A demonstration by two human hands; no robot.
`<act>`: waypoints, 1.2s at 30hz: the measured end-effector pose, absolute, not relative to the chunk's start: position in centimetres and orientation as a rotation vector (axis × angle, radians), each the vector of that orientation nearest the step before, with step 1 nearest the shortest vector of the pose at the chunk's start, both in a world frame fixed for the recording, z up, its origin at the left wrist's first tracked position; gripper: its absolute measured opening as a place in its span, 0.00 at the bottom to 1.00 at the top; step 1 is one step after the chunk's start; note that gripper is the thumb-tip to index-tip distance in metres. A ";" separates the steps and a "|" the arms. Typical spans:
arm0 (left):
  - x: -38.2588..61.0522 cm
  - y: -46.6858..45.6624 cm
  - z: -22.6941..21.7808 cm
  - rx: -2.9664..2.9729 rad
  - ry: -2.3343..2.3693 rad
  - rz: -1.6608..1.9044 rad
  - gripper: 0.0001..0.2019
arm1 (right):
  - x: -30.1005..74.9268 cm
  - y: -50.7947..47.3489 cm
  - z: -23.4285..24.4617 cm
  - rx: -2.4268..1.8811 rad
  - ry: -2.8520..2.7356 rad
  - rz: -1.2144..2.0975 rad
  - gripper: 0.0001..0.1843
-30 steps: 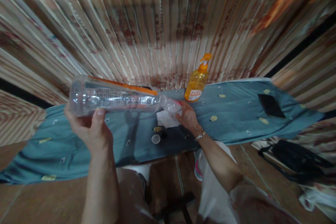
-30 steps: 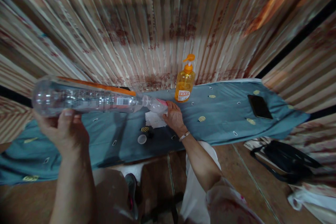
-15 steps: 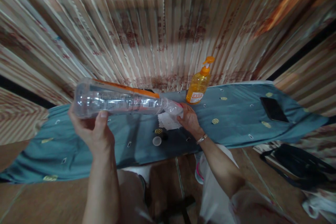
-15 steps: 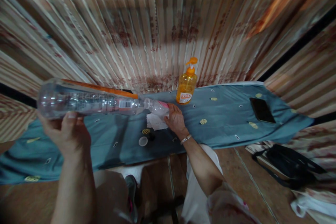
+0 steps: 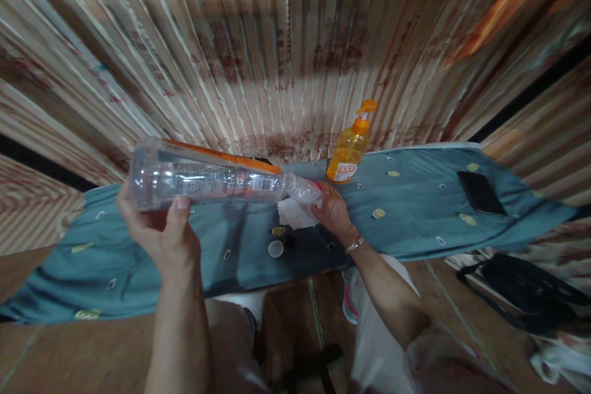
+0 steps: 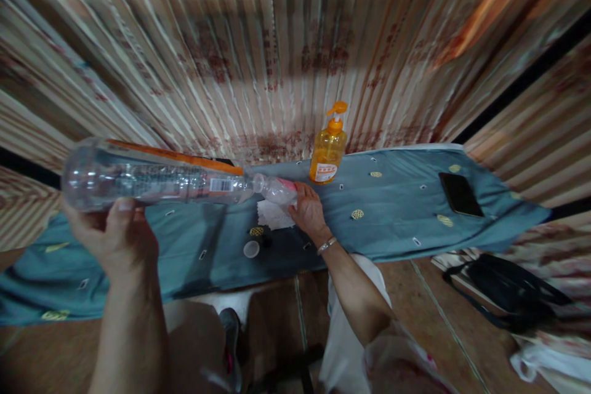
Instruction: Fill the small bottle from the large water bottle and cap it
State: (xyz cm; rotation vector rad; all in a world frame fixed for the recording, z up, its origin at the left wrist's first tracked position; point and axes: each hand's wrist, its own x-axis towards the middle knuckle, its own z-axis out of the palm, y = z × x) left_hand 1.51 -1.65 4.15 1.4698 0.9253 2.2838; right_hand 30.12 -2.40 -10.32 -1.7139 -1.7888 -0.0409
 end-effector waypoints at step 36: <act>1.9 -1.3 3.5 1.001 0.968 2.096 0.17 | 30.4 -2.6 -10.3 -1.725 -1.726 -0.016 0.30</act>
